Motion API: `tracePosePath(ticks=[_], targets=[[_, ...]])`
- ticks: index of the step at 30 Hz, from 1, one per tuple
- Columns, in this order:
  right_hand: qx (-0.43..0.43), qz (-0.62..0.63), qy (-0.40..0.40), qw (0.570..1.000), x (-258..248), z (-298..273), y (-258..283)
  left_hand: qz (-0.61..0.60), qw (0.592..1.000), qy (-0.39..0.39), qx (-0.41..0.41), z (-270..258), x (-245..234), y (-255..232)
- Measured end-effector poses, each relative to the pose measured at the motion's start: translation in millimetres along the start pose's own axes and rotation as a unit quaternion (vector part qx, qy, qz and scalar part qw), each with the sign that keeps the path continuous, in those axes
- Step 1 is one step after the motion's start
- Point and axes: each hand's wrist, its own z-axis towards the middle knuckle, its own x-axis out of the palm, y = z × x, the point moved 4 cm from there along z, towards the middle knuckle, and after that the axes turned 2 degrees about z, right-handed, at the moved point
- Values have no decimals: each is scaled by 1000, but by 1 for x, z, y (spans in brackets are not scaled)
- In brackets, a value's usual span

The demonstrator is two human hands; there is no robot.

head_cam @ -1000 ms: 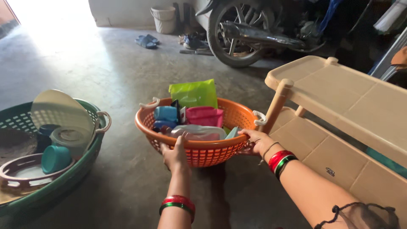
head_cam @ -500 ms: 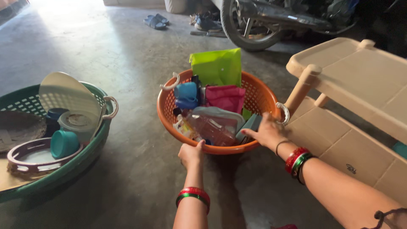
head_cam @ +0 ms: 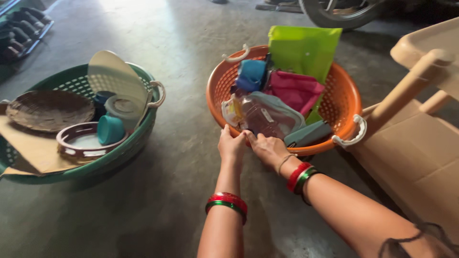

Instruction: The person sorts various household items from an orange basket into a green basket. They handle a plastic bottle, a pouch, a small container, a phone, and a tin can, placing each into the green basket. The person also retrieves a blue strainer from a shelf and places it into the green basket.

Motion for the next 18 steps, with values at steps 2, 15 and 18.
tracePosePath(ticks=[2, 15, 18], targets=[[13, 30, -46, 998, 0, 18, 13, -17, 995, 46, -90, 0, -14, -3], [-68, 161, 18, 984, -21, 103, 65, 593, 731, 115, 318, -56, -99, -47], [-67, 203, 49, 976, -17, 108, 56, 655, 676, 179, 287, -55, -84, -53]])
